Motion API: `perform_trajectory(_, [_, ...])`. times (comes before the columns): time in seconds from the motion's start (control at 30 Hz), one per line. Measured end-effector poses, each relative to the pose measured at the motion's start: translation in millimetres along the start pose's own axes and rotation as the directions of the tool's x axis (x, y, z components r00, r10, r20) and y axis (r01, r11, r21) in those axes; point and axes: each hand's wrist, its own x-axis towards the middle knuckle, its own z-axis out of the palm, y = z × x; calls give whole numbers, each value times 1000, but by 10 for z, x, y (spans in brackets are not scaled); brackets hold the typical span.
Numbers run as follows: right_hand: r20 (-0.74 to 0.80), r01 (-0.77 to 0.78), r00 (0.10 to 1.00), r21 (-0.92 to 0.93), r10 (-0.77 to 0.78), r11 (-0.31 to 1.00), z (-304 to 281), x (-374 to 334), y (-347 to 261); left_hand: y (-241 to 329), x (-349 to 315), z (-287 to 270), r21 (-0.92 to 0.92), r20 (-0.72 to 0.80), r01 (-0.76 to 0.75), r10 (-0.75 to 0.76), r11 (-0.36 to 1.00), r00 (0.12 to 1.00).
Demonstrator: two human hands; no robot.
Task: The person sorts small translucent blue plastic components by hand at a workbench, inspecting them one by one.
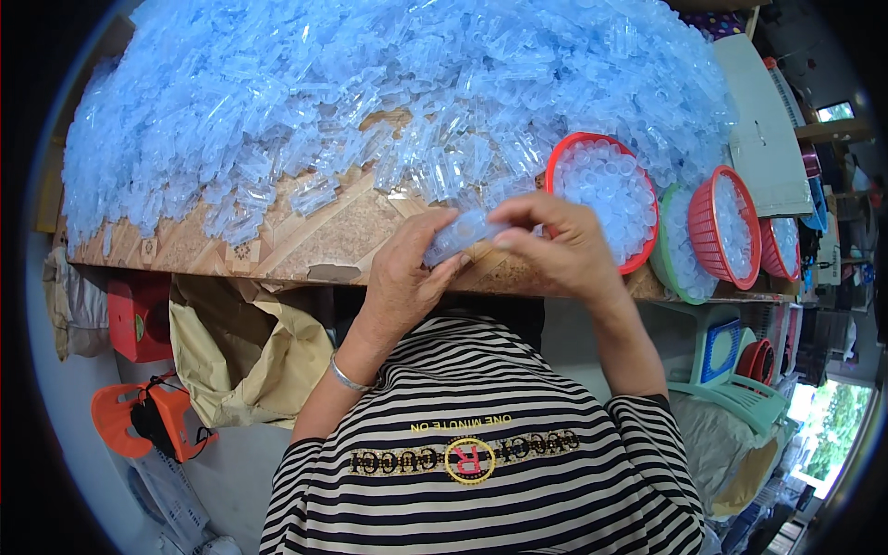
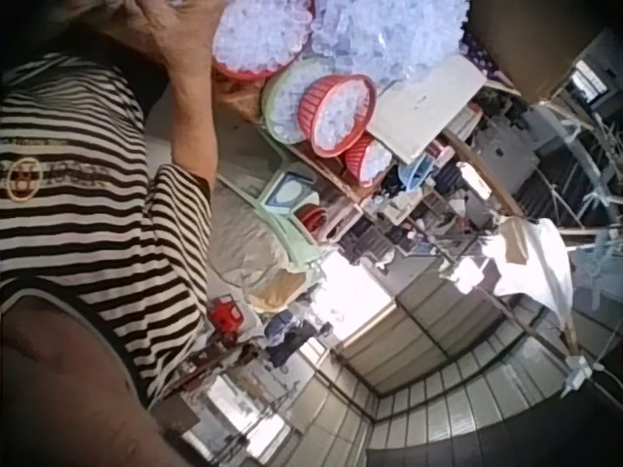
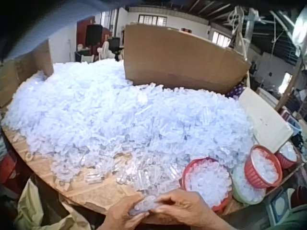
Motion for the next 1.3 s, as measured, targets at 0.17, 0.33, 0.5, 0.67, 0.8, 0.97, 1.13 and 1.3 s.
perform_trajectory(0.17, [-12, 105, 994, -38, -105, 994, 184, 19, 112, 14, -20, 31, 34, 12, -38, 37, 999, 999])
perform_trajectory(0.33, [-41, 95, 995, 41, -93, 995, 175, -46, 226, 121, -22, 40, 52, 56, -32, 29, 998, 998])
perform_trajectory(0.5, [44, -76, 997, 229, 68, 971, 210, -99, 321, 169, -19, 48, 86, 81, -112, 105, 990, 991])
perform_trajectory(0.67, [112, -126, 990, 386, 89, 914, 255, -123, 403, 180, -54, 52, 97, 89, -145, 137, 985, 987])
perform_trajectory(0.8, [170, -185, 978, 467, 117, 865, 300, -139, 489, 232, -48, 39, 140, 94, -181, 169, 974, 981])
perform_trajectory(0.97, [320, -284, 945, 698, 68, 657, 330, -134, 440, 216, -70, 18, 171, 97, -217, 203, 961, 974])
perform_trajectory(1.13, [346, -318, 936, 739, 69, 594, 358, -132, 469, 214, -62, 13, 195, 93, -245, 231, 950, 968])
perform_trajectory(1.3, [331, -295, 942, 737, 56, 609, 427, -115, 501, 205, -85, 12, 196, 76, -226, 215, 954, 974])
